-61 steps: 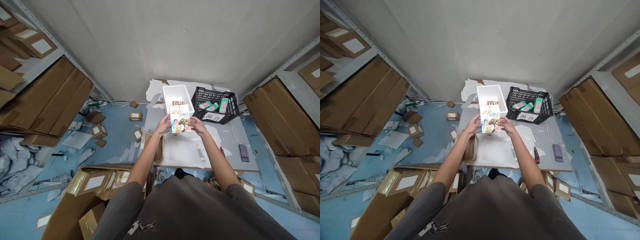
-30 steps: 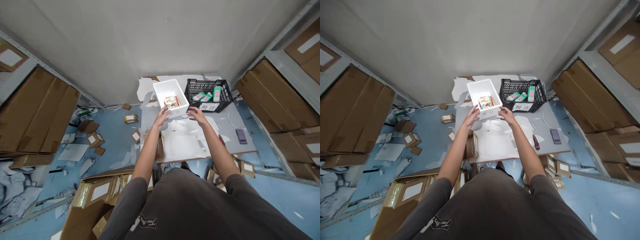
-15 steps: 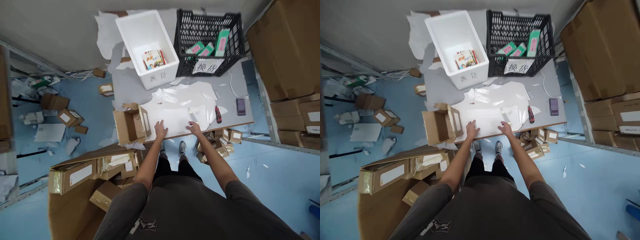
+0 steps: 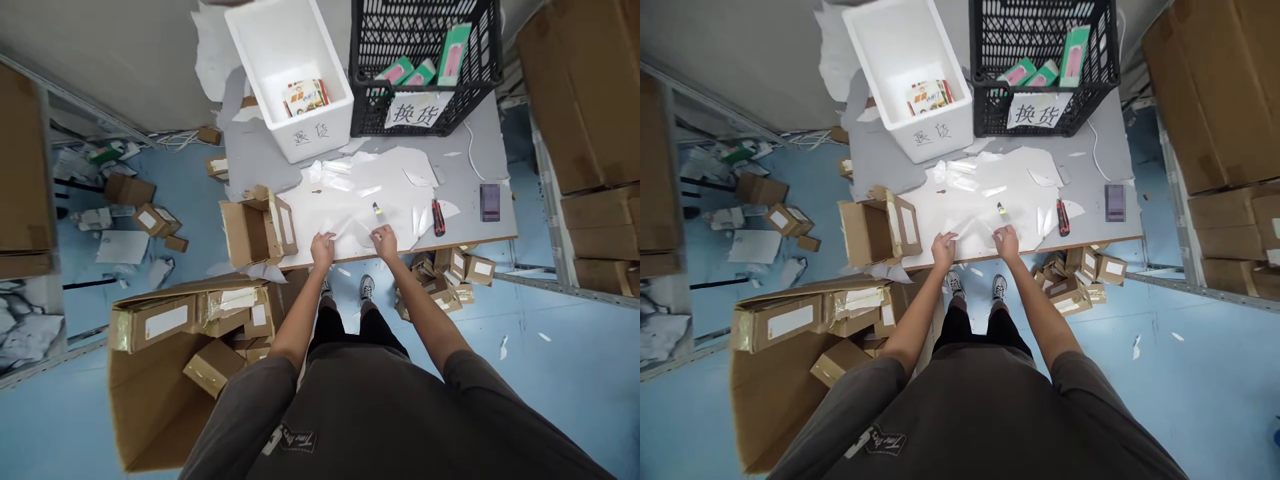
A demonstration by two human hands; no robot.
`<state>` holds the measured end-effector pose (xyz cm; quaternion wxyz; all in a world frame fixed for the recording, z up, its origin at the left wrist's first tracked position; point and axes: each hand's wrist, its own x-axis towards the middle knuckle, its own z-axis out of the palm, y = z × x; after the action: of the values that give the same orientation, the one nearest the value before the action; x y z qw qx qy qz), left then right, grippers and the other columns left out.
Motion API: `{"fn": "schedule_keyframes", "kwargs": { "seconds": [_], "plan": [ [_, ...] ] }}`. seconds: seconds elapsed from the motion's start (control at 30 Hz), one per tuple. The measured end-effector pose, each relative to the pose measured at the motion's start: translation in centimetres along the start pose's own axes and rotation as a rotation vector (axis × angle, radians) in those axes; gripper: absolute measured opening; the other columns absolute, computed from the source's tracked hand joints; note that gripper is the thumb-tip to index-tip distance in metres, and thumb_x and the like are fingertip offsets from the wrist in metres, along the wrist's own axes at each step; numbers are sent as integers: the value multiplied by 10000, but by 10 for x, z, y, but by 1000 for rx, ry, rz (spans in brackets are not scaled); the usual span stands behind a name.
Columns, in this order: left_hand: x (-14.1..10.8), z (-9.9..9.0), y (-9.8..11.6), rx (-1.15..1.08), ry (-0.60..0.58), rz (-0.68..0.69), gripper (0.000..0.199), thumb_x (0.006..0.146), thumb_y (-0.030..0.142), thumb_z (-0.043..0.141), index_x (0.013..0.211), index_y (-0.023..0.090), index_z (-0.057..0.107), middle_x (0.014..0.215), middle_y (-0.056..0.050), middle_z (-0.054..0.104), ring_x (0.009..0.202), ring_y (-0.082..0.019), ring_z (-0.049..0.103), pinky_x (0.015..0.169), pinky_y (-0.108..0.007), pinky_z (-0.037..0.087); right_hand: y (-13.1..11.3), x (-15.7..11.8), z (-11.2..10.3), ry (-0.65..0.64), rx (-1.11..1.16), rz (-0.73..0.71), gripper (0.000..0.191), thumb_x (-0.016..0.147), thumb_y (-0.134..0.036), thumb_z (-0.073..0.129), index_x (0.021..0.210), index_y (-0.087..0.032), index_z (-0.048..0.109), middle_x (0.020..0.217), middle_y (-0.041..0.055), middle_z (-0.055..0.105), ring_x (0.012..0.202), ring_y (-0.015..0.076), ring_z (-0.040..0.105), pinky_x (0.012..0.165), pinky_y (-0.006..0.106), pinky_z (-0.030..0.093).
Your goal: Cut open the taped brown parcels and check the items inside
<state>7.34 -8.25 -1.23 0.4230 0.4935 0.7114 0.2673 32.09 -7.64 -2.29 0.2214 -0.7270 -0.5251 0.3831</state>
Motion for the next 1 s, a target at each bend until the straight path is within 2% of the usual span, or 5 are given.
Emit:
{"fn": "schedule_keyframes", "kwargs": {
  "seconds": [0.27,0.47,0.57,0.73,1.0],
  "plan": [
    [-38,-73,71,-479,-172,285,525,848,171,658,1367,248,659,1381,-106,741,1401,-300,656,1209,-476,485,-150,-32,16,-141,511,-206,489,746,-659,852,862,-274,574,1019,41,671,954,241,680,888,403,616],
    [-40,-203,24,-366,391,200,342,1001,269,599,1340,244,637,1440,-136,691,1347,-269,656,1211,-436,494,-259,-20,87,-86,555,-270,517,787,-625,830,1005,-287,506,1092,30,668,820,170,626,802,323,593],
    [-35,-247,-16,-46,359,159,276,941,202,663,1212,228,710,1313,-125,735,1329,-300,647,1230,-477,486,-295,-19,143,-174,339,-399,355,881,-530,761,971,-262,547,961,17,675,819,186,642,813,323,593],
    [-33,-256,-60,384,-52,185,369,823,226,850,1184,243,775,1497,-115,680,1558,-359,470,1272,-539,455,-297,-22,199,-433,-529,-505,211,852,-184,707,1060,-156,733,1144,157,782,1131,298,717,1039,391,564],
    [-33,-237,-79,656,-160,276,161,895,210,827,1051,244,836,1816,-33,396,1627,-407,361,1256,-607,448,-239,-49,171,-339,-816,-647,509,868,-215,774,1351,-61,734,1773,331,352,1709,480,198,1328,705,250]
  ]
}}
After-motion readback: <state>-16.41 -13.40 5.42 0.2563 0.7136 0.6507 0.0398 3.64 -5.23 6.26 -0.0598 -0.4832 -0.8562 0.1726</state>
